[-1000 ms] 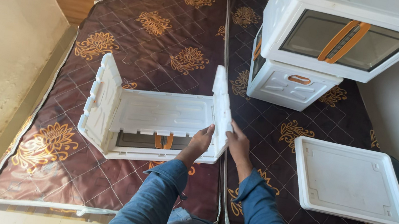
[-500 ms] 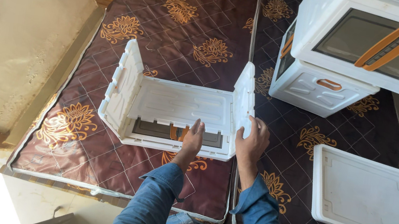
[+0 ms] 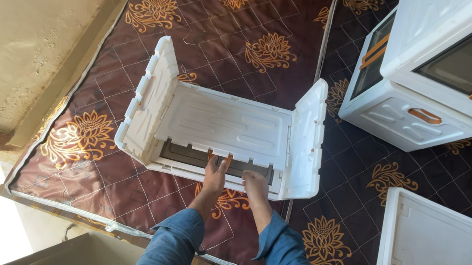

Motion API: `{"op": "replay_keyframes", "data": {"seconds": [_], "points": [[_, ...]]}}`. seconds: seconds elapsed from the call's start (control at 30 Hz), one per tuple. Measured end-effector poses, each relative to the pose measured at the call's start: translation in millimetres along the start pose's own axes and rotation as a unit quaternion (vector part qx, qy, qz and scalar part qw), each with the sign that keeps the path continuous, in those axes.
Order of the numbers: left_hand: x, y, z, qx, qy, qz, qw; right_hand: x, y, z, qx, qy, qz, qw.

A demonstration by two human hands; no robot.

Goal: The person assembles a white plastic storage crate by unfolding its sides and inserting the lid. They then remove the lid, fold the crate flat, and reassemble it again, repeating the process multiple times.

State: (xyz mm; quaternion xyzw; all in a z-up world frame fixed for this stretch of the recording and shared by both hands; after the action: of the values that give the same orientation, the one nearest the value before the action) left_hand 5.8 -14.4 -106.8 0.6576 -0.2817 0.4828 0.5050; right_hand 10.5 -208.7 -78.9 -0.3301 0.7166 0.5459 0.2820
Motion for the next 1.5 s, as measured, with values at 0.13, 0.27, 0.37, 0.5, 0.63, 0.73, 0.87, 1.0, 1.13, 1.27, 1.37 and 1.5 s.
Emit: {"op": "replay_keyframes", "data": {"seconds": [0.13, 0.27, 0.37, 0.5, 0.63, 0.73, 0.87, 1.0, 1.13, 1.27, 1.37, 1.5], "points": [[-21, -1, 4, -0.012, 0.043, -0.078, 0.996, 47, -37, 26, -0.064, -0.2, 0.178, 0.961], [-23, -15, 7, -0.036, 0.063, -0.054, 0.996, 42, -60, 38, -0.105, -0.323, 0.176, 0.924], [-30, -20, 12, -0.073, -0.054, -0.068, 0.994, 39, -67, 38, -0.105, -0.36, 0.184, 0.909], [-22, -17, 15, -0.078, -0.088, -0.085, 0.989, 37, -71, 39, -0.096, -0.383, 0.201, 0.896], [20, -10, 12, -0.043, -0.187, -0.025, 0.981, 25, -70, 32, -0.088, -0.365, 0.174, 0.911], [63, -8, 12, -0.015, -0.26, 0.057, 0.964, 8, -69, 27, -0.079, -0.364, 0.154, 0.915], [97, -4, 15, 0.005, -0.309, 0.092, 0.947, -23, -66, 17, -0.047, -0.355, 0.13, 0.925], [133, -14, 18, 0.014, -0.403, 0.141, 0.904, -62, -67, 8, -0.033, -0.33, 0.113, 0.937], [170, -27, 22, 0.009, -0.489, 0.201, 0.849, -94, -76, 4, -0.035, -0.3, 0.1, 0.948], [201, -31, 28, 0.006, -0.566, 0.27, 0.779, -120, -95, -1, -0.023, -0.264, 0.095, 0.96], [232, -31, 33, 0.037, -0.599, 0.345, 0.722, -137, -107, -4, -0.004, -0.242, 0.088, 0.966], [255, -50, 41, 0.032, -0.605, 0.35, 0.714, -167, -120, -8, 0.016, -0.214, 0.046, 0.976]]}}
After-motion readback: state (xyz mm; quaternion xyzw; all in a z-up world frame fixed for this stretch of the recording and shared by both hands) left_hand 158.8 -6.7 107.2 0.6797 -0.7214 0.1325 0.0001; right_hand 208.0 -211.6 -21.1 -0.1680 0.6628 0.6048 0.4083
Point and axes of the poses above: each hand's wrist, its own y-axis away from the middle knuckle, its own z-axis out of the palm, x = y × z, the point moved 10 cm from there along -y, towards the middle knuckle, and after that the axes turned 6 degrees about z, right-handed, at the moved point
